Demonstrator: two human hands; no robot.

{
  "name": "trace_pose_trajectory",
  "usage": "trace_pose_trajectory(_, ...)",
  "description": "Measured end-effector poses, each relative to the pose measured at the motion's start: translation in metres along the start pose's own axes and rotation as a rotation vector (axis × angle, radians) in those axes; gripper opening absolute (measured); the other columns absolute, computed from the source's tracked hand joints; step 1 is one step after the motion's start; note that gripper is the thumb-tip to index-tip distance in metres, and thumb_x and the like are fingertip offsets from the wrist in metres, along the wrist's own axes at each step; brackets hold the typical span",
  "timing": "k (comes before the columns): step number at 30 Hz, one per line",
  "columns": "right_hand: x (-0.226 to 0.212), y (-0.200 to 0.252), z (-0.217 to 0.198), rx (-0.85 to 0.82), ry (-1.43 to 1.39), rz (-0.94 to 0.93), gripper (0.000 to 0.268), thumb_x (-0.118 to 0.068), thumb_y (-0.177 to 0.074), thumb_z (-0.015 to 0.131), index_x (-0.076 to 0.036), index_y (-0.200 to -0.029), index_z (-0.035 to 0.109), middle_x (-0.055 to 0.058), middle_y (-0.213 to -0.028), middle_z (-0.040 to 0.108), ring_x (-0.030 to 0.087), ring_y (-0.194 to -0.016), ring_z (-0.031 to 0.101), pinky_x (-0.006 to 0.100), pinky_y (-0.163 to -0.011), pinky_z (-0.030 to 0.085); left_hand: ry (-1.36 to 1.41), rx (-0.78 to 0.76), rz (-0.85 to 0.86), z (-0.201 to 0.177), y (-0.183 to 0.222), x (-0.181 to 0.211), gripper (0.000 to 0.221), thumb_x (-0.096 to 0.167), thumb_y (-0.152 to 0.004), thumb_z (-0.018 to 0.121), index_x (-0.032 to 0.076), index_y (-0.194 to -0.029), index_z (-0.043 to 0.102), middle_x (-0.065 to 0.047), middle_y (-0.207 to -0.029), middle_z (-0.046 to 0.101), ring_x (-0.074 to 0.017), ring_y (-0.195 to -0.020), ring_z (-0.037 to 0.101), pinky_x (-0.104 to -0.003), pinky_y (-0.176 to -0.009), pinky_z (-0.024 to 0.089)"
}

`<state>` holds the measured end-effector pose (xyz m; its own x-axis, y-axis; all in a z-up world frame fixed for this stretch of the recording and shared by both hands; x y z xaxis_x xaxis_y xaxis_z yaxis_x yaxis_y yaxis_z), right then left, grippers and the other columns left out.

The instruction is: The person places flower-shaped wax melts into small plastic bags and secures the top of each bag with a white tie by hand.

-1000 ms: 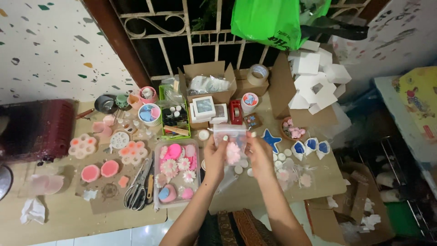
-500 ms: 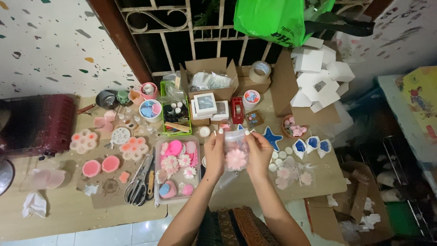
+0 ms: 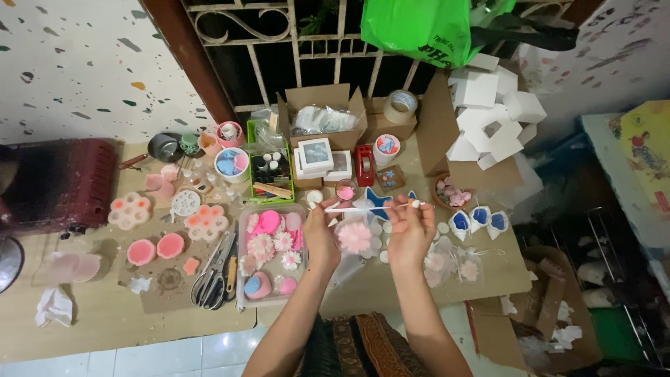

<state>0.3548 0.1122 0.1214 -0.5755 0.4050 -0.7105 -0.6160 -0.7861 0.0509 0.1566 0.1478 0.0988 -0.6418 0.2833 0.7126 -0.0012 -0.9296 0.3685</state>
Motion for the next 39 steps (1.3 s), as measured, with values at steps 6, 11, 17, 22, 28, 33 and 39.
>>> trace_pose_trajectory(6,-0.01,-0.006,0.013,-0.147,0.034,-0.012,0.007,-0.008,-0.106,0.06,-0.005,-0.11,0.055,0.009,-0.104,0.066,0.019,-0.086,0.064,0.044,-0.088,0.058,-0.095,-0.106,0.302,0.01,0.016,0.042,0.04,0.031,-0.106,0.043,0.002,-0.124,0.065,-0.004,-0.119,0.069,-0.0102,-0.103,0.066,-0.03,-0.084,0.062)
trace_pose_trajectory(11,-0.038,-0.012,0.051,-0.37,0.547,-0.125,0.01,-0.003,-0.101,0.064,-0.001,-0.111,0.063,0.008,-0.095,0.07,0.015,-0.082,0.066,0.03,-0.078,0.055,-0.777,-0.056,0.641,0.031,0.043,0.09,0.024,0.011,-0.101,0.062,0.005,-0.117,0.08,-0.011,-0.088,0.063,-0.0151,-0.08,0.058,-0.029,-0.071,0.049)
trace_pose_trajectory(17,-0.039,0.007,0.087,-0.553,0.834,0.018,0.015,-0.002,-0.093,0.068,-0.002,-0.108,0.068,0.0,-0.088,0.073,0.007,-0.074,0.065,0.023,-0.066,0.053,-0.899,-0.213,0.649,0.082,0.076,0.119,0.014,0.008,-0.091,0.072,0.005,-0.103,0.078,-0.01,-0.083,0.072,-0.0173,-0.065,0.068,-0.03,-0.06,0.054)
trace_pose_trajectory(22,-0.027,0.016,0.071,-0.635,1.023,0.098,0.013,-0.004,-0.093,0.068,0.0,-0.104,0.075,0.0,-0.078,0.072,0.006,-0.071,0.063,0.024,-0.064,0.052,-1.034,-0.286,0.734,0.089,0.086,0.124,0.015,0.008,-0.091,0.072,0.004,-0.104,0.077,-0.016,-0.086,0.075,-0.0233,-0.072,0.074,-0.034,-0.063,0.058)
trace_pose_trajectory(28,-0.003,0.025,0.053,-0.91,0.765,0.331,0.016,0.001,-0.096,0.064,0.004,-0.109,0.073,0.001,-0.093,0.071,0.008,-0.079,0.064,0.026,-0.07,0.054,-1.117,-0.311,0.554,0.094,0.092,0.133,0.033,0.011,-0.082,0.078,0.005,-0.113,0.071,-0.014,-0.071,0.073,-0.0239,-0.06,0.073,-0.036,-0.056,0.055)
trace_pose_trajectory(33,-0.015,0.031,0.068,-0.841,0.824,0.315,0.018,0.006,-0.093,0.064,0.004,-0.108,0.074,0.006,-0.093,0.073,0.011,-0.079,0.068,0.027,-0.07,0.055,-1.039,-0.397,0.539,0.099,0.087,0.139,0.056,0.022,-0.071,0.09,0.008,-0.122,0.071,-0.012,-0.092,0.074,-0.0194,-0.08,0.071,-0.032,-0.067,0.057)
trace_pose_trajectory(39,-0.039,0.019,0.086,-0.875,0.617,0.252,0.011,0.005,-0.095,0.066,0.005,-0.102,0.075,0.009,-0.097,0.075,0.013,-0.08,0.068,0.028,-0.072,0.056,-0.742,-0.981,0.248,0.037,0.044,0.049,0.059,0.013,-0.076,0.086,0.001,-0.129,0.063,-0.006,-0.117,0.068,-0.012,-0.107,0.062,-0.027,-0.095,0.049)
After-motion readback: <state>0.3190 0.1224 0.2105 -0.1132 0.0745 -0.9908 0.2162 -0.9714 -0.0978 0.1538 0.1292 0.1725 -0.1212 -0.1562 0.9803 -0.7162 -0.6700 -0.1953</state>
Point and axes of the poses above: each hand's wrist, its own y-axis away from the middle knuckle, its own z-axis out of the palm, x = y × z, the point moved 6 cm from there along -y, towards the middle knuckle
